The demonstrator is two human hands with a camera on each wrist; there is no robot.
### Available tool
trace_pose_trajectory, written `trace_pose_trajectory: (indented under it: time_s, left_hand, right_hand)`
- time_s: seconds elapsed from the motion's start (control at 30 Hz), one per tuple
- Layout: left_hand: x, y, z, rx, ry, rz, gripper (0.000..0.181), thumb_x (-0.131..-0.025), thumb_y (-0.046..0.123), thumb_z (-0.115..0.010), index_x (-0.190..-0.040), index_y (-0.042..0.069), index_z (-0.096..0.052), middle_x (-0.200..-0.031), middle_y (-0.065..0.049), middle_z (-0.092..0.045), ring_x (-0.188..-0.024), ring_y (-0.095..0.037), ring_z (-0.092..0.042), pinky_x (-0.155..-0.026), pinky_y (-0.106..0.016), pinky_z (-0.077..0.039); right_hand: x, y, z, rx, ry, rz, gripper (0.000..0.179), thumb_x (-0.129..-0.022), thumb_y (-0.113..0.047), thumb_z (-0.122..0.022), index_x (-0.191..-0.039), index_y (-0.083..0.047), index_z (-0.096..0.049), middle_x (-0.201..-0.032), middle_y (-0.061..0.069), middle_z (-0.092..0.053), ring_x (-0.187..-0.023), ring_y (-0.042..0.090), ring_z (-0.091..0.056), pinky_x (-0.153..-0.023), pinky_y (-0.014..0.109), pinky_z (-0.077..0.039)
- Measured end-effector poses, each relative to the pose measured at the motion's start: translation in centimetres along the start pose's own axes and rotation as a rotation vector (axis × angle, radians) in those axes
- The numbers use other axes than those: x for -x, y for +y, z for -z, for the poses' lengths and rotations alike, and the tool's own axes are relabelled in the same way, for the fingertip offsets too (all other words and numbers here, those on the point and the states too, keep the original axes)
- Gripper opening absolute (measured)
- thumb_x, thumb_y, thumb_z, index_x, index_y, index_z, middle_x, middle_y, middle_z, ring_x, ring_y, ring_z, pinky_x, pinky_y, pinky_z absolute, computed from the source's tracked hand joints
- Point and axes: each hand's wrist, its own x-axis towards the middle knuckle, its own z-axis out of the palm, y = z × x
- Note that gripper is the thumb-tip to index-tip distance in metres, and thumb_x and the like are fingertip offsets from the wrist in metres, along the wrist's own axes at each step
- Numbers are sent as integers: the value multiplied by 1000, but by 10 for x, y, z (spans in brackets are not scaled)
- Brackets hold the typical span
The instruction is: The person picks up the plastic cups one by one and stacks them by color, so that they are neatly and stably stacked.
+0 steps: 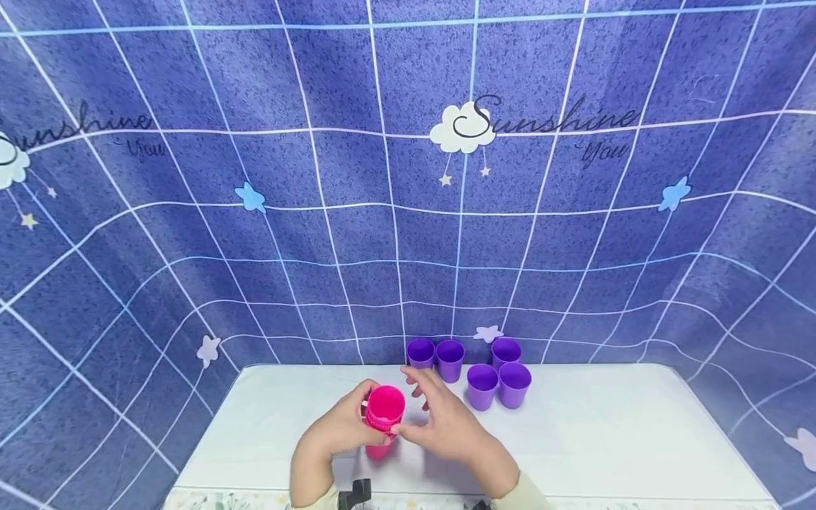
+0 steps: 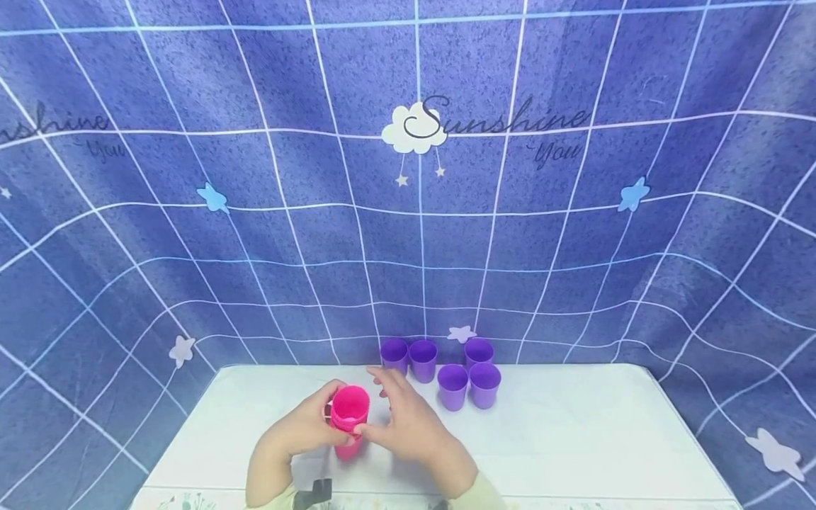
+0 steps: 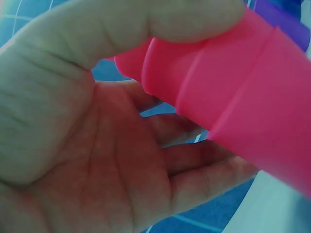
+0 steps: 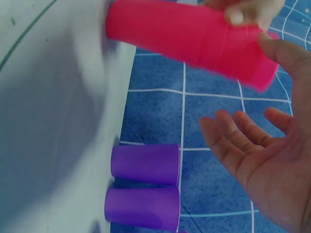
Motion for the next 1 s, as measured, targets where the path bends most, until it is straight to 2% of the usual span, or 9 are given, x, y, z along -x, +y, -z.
trace_pose_trajectory:
  time_s: [0.1, 0.23, 0.33, 0.47, 0.6, 0.73, 0.83, 0.93, 1.0]
  left_hand:
    - [5, -3, 7, -24, 12, 14, 70, -65, 2, -89, -126, 7, -53, -114, -8, -73, -104, -16, -66, -92, -37, -52]
    - [9, -7, 12, 11, 6, -6, 70, -66, -2, -86, -127, 4, -52, -113, -10, -73, -103, -16, -67, -93, -35, -53]
    - [10, -8, 14, 52, -14, -24, 70, -65, -3, -85, -128, 2, -52, -114, -12, -73, -103, -17, -67, -92, -33, -54]
    - [11, -9, 16, 57, -23, -27, 72, -64, -1, -87, -128, 1, -54, -113, -12, -73, -103, -17, -67, -91, -31, -55]
    - [14, -8, 16, 39, -7, -4, 73, -66, 3, -90, -130, 0, -55, -114, -11, -74, -103, -15, -68, -93, -33, -55]
    - [15, -3, 17, 14, 29, 56, 73, -71, 14, -94, -132, 2, -55, -114, -9, -74, -104, -15, -69, -92, -35, -55]
    - [16, 2, 17, -18, 82, 112, 73, -75, 27, -94, -135, 9, -56, -115, -8, -74, -107, -19, -68, -91, -40, -55]
    - [17, 6, 17, -62, 171, 134, 75, -79, 39, -91, -141, 17, -56, -129, -7, -70, -123, -27, -63, -98, -49, -55]
    - [17, 9, 17, -81, 236, 121, 77, -80, 43, -90, -144, 19, -54, -140, -9, -65, -136, -32, -57, -107, -57, -50]
  right_hand:
    - [1, 1, 4, 6, -19, 11, 94, -81, -35, -90, -159, -19, -41, -141, 0, -56, -116, 27, -66, -88, 29, -60]
    - [2, 3, 8, 11, -57, -1, 94, -79, -35, -91, -159, -21, -42, -143, -3, -55, -119, 27, -66, -89, 34, -61]
    - [3, 4, 10, 29, -85, -11, 91, -79, -35, -90, -158, -25, -44, -140, -4, -55, -120, 27, -66, -87, 31, -60]
    - [2, 4, 12, 54, -107, -16, 85, -79, -34, -89, -154, -25, -49, -138, -4, -56, -121, 25, -66, -88, 29, -59]
    - [2, 4, 16, 68, -110, -31, 79, -80, -32, -89, -150, -25, -54, -140, -4, -56, -124, 23, -66, -95, 34, -60]
    - [3, 5, 18, 98, -121, -43, 76, -80, -33, -88, -149, -26, -56, -143, -4, -54, -123, 18, -66, -100, 38, -59]
    - [3, 6, 19, 132, -135, -44, 75, -81, -34, -87, -149, -23, -57, -145, -3, -54, -123, 17, -65, -102, 40, -58]
    - [4, 6, 23, 144, -146, -50, 73, -81, -32, -87, -147, -21, -59, -145, 0, -55, -127, 19, -63, -106, 43, -57]
    - [4, 6, 26, 149, -146, -57, 72, -80, -30, -88, -146, -20, -60, -145, 2, -56, -130, 22, -62, -108, 46, -56]
